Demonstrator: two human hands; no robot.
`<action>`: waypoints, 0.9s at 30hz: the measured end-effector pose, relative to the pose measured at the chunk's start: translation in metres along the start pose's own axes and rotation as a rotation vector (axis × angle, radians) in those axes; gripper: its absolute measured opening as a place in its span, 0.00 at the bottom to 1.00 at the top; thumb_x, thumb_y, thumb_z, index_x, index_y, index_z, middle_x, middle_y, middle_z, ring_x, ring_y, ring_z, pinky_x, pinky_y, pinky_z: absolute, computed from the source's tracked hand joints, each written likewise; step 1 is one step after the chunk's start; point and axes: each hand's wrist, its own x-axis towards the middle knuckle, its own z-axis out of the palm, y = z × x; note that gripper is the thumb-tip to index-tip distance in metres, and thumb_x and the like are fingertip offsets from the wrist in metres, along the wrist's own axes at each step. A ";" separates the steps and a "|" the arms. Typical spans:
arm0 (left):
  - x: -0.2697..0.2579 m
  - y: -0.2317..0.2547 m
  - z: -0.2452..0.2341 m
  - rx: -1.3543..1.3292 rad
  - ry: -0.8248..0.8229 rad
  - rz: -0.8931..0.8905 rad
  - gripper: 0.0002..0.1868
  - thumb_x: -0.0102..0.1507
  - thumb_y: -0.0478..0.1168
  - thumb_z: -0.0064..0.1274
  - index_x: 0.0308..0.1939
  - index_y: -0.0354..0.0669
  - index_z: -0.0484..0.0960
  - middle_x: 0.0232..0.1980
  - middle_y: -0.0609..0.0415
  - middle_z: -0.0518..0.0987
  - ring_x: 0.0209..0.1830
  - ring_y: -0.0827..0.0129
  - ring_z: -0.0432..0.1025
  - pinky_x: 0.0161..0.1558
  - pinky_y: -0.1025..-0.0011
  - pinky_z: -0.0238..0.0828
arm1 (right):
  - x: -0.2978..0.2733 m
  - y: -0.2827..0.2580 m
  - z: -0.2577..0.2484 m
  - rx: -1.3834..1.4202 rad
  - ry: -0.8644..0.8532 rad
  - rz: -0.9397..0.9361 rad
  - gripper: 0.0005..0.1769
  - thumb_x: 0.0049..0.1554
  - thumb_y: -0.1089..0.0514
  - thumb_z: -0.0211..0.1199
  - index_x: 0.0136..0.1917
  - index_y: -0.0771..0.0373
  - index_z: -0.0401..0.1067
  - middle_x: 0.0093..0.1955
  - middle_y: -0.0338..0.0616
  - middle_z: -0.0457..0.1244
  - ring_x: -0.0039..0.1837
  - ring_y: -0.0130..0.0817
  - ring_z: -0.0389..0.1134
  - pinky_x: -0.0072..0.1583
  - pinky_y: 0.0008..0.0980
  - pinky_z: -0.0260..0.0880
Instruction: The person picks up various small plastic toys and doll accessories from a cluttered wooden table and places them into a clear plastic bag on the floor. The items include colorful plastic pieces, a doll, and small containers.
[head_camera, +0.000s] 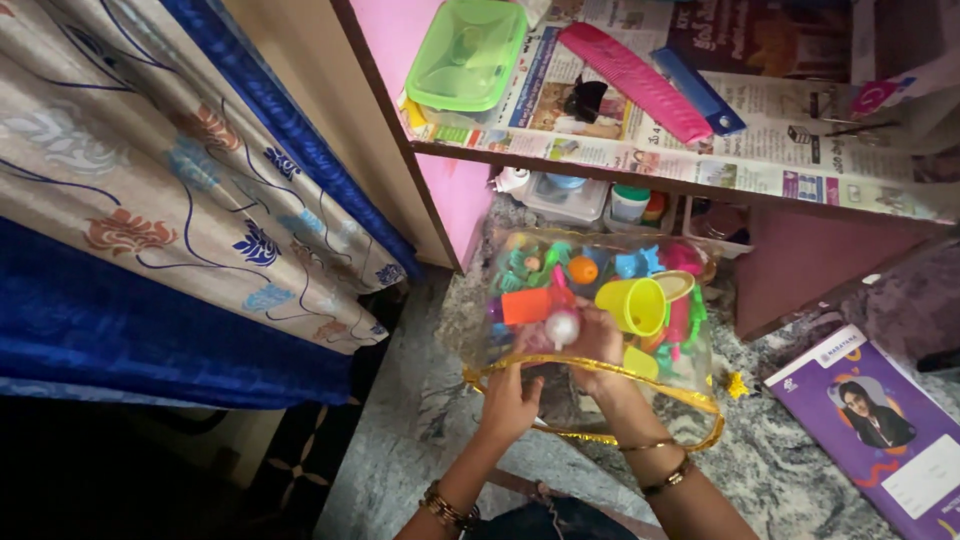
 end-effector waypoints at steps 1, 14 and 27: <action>0.000 0.002 0.000 -0.002 0.014 0.017 0.40 0.59 0.31 0.59 0.74 0.43 0.61 0.61 0.37 0.76 0.61 0.40 0.69 0.60 0.51 0.65 | -0.002 -0.004 0.004 -0.024 -0.025 0.009 0.17 0.53 0.55 0.52 0.56 0.56 0.66 0.52 0.42 0.66 0.51 0.37 0.72 0.51 0.41 0.77; -0.003 0.012 -0.011 0.014 -0.027 0.052 0.44 0.59 0.29 0.57 0.77 0.43 0.57 0.69 0.34 0.71 0.67 0.36 0.65 0.65 0.50 0.60 | 0.045 0.016 0.024 -1.355 0.240 -0.891 0.24 0.50 0.62 0.76 0.55 0.65 0.66 0.50 0.53 0.63 0.47 0.42 0.69 0.51 0.36 0.71; -0.024 0.015 -0.014 0.067 0.004 0.149 0.41 0.56 0.28 0.55 0.74 0.37 0.62 0.72 0.30 0.69 0.70 0.35 0.61 0.69 0.51 0.56 | 0.032 0.009 0.035 -1.810 -0.281 -1.001 0.41 0.55 0.61 0.58 0.77 0.76 0.51 0.80 0.73 0.46 0.80 0.71 0.45 0.76 0.57 0.50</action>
